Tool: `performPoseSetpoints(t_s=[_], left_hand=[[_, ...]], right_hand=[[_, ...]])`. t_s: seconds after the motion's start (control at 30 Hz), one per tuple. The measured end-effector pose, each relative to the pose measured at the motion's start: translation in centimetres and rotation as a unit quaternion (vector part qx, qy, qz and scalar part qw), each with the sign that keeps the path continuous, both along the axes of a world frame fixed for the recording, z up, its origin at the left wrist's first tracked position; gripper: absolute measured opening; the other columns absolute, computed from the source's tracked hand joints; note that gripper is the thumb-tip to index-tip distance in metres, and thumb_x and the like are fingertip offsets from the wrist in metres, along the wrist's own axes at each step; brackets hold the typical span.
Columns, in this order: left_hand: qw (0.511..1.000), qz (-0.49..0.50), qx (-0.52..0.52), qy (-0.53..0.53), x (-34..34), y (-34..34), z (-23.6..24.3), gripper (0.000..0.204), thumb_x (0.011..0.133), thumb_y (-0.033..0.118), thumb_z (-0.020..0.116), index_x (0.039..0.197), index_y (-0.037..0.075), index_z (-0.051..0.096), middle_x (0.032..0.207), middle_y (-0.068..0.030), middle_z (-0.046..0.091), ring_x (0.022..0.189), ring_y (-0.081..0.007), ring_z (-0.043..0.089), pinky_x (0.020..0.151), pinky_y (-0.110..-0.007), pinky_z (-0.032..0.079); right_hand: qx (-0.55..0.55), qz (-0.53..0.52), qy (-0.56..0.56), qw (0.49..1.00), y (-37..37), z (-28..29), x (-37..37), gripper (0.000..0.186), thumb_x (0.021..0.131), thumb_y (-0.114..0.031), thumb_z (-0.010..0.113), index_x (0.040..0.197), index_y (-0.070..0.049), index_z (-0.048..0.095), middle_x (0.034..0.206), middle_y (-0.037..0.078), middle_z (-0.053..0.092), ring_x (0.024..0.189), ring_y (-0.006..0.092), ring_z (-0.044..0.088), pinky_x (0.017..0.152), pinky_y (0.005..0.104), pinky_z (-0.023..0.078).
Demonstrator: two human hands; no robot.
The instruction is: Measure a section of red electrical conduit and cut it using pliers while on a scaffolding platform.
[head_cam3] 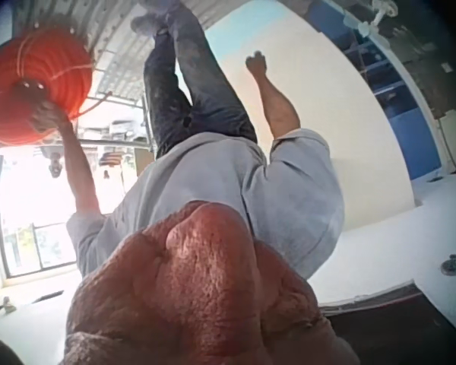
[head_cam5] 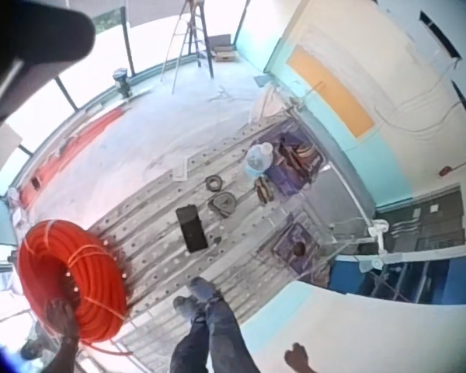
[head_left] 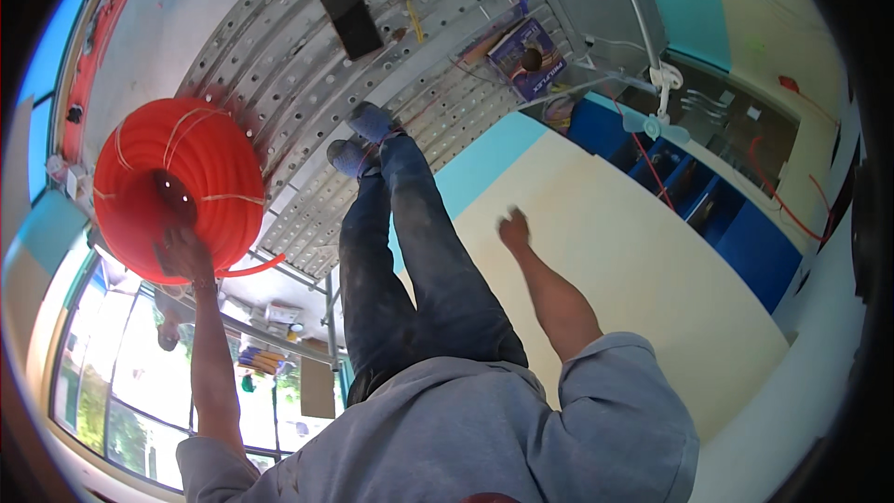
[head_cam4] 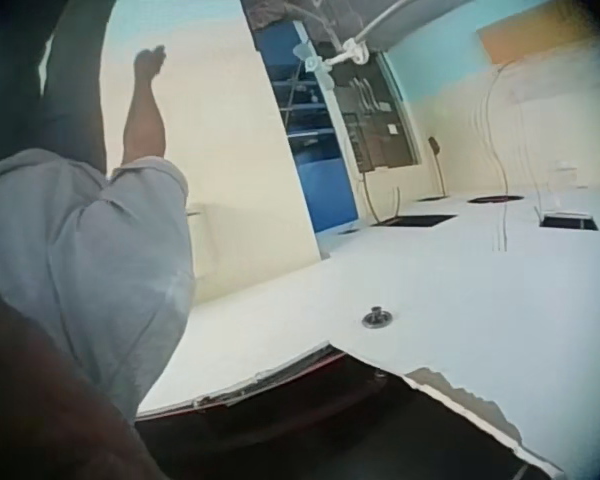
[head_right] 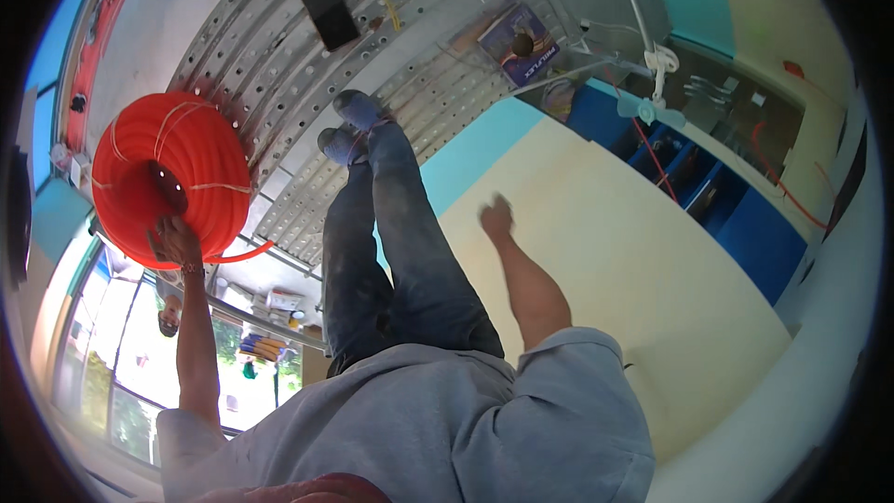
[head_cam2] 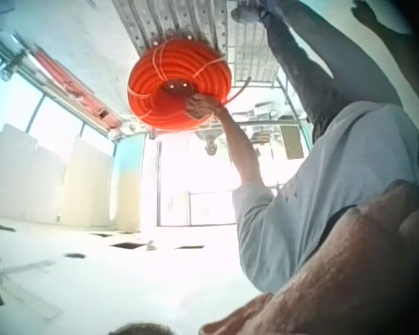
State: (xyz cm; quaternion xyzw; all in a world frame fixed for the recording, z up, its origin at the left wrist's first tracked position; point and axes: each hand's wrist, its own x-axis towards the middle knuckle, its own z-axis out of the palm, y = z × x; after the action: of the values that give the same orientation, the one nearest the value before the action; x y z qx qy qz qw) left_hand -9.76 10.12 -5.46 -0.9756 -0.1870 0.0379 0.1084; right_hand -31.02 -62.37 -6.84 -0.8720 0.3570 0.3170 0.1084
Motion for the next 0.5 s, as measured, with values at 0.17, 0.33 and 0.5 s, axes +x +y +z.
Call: performPoseSetpoints(t_s=[0.17,0.33,0.5], left_hand=[[0.992,-0.091,0.07,0.053,-2.2,4.8,3.2,0.039,0.099,0.032,0.041,0.114,0.008,0.068,0.12,-0.0083,0.068,0.118,-0.0255,0.06,0.113,-0.05,0.035],[0.993,-0.065,0.07,0.073,-2.9,5.4,2.1,0.039,0.102,0.034,0.041,0.115,0.008,0.067,0.13,-0.0088,0.066,0.121,-0.0293,0.059,0.11,-0.052,0.038],[0.974,0.108,-0.083,0.182,-1.9,8.4,-0.5,0.055,0.103,0.049,0.036,0.145,0.017,0.052,0.16,-0.0072,0.04,0.15,-0.0338,0.026,0.113,-0.056,0.027]], right_hand=[[0.113,-0.142,0.251,0.951,-2.1,6.0,-13.9,0.02,0.089,-0.017,0.059,0.097,0.001,0.062,0.094,0.019,0.07,0.079,0.0288,0.07,0.07,0.0424,0.057],[0.128,-0.207,0.092,0.966,0.0,2.9,-16.2,0.029,0.093,-0.018,0.064,0.116,0.0,0.065,0.099,0.016,0.071,0.076,0.0232,0.07,0.065,0.035,0.058],[0.142,-0.181,0.041,0.972,2.7,-3.2,-8.9,0.032,0.092,-0.023,0.065,0.117,-0.003,0.067,0.104,0.016,0.072,0.081,0.0249,0.071,0.072,0.038,0.057]])
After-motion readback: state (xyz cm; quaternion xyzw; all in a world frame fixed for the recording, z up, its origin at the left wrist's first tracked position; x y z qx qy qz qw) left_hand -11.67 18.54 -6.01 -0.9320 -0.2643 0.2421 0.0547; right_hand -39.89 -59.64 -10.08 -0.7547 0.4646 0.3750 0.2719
